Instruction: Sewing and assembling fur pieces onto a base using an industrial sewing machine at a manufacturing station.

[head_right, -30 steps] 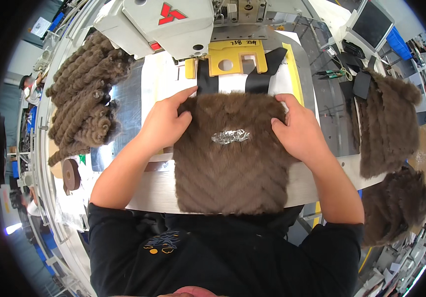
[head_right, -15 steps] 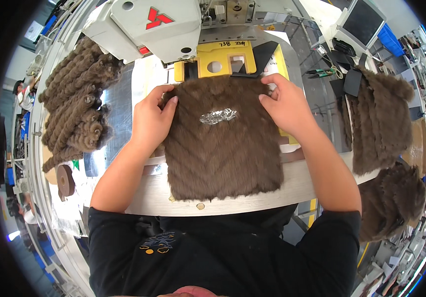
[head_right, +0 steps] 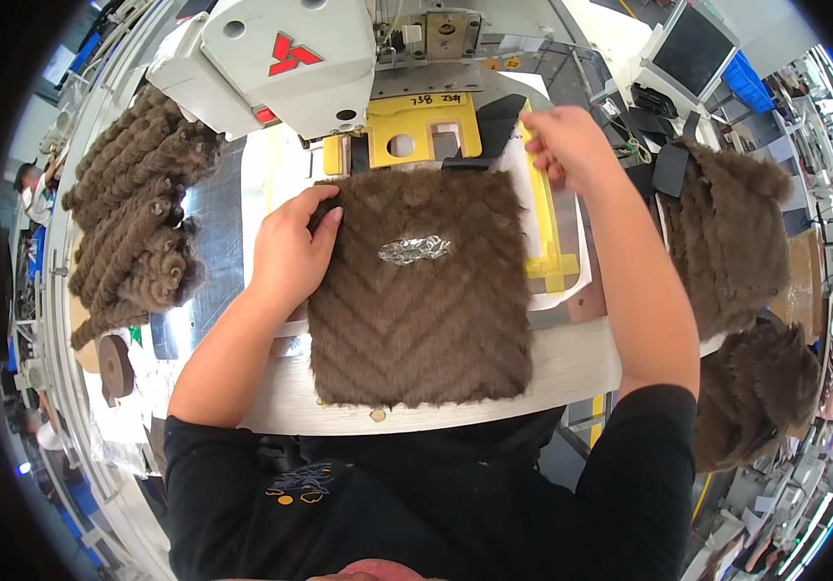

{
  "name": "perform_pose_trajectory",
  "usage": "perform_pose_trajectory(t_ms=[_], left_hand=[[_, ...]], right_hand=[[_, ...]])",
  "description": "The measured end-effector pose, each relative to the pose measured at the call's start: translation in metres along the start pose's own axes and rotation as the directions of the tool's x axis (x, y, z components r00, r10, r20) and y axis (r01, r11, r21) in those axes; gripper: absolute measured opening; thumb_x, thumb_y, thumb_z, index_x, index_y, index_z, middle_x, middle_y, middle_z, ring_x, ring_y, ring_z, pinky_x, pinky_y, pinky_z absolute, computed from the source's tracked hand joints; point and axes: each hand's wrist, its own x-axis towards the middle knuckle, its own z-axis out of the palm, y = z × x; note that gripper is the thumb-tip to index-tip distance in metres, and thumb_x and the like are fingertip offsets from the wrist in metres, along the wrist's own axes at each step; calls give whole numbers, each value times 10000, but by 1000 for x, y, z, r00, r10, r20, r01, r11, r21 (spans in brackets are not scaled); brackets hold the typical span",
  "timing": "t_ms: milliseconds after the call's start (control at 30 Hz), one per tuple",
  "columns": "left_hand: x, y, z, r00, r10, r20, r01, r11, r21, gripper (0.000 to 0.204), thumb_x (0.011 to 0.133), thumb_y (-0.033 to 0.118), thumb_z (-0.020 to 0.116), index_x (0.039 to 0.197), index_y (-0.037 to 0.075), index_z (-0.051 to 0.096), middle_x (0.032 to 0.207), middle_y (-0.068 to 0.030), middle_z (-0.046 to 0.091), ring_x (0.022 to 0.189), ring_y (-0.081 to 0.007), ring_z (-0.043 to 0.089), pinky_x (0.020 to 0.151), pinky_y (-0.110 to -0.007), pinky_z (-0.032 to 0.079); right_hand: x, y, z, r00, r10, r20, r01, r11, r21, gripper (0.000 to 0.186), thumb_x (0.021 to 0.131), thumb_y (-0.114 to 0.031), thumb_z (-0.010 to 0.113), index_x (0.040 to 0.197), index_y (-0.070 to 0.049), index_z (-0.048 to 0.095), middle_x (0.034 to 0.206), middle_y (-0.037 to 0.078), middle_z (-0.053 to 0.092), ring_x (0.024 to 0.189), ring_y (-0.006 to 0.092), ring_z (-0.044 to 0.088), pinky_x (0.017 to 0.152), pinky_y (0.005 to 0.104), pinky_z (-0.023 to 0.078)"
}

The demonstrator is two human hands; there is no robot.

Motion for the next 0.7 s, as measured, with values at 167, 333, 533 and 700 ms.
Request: perform_pose_trajectory(t_ms=[167,333,533,700], left_hand=[[-3,-2,-3,998,-58,25,59,998,-18,245,963,155,670,1175,33,689,1017,-211,732,915,-398,702,825,-468,558],[-1,-8,0,999,-28,-21,27,999,-29,255,957,165,707,1175,33,690,975,-189,736,818,-352,697,756,-419,554],[-2,-6,-9,996,-85,-27,83,993,-88,315,959,165,708,1239,40,640,813,-177,698,719,-342,677,690,-430,534],[-12,-4,-14,994,-108,30,110,993,-49,358,962,182,687,1278,31,613,755,-194,684,716,-389,679,678,-469,525]], right_hand=[[70,-12,12,991,89,102,-82,994,-69,188,940,-220,747,900,-69,642,666,-13,560,495,77,486,404,252,333],[85,-30,24,979,-172,105,174,985,-3,164,956,-181,746,870,-131,616,647,-62,500,525,57,466,459,223,318],[59,-31,28,985,-170,-5,169,977,132,303,1006,-279,686,1231,-80,647,1011,29,623,839,131,599,688,281,499],[-46,-3,16,992,20,126,-36,991,132,427,987,-221,690,1366,-81,552,1184,40,604,981,182,622,783,341,537]])
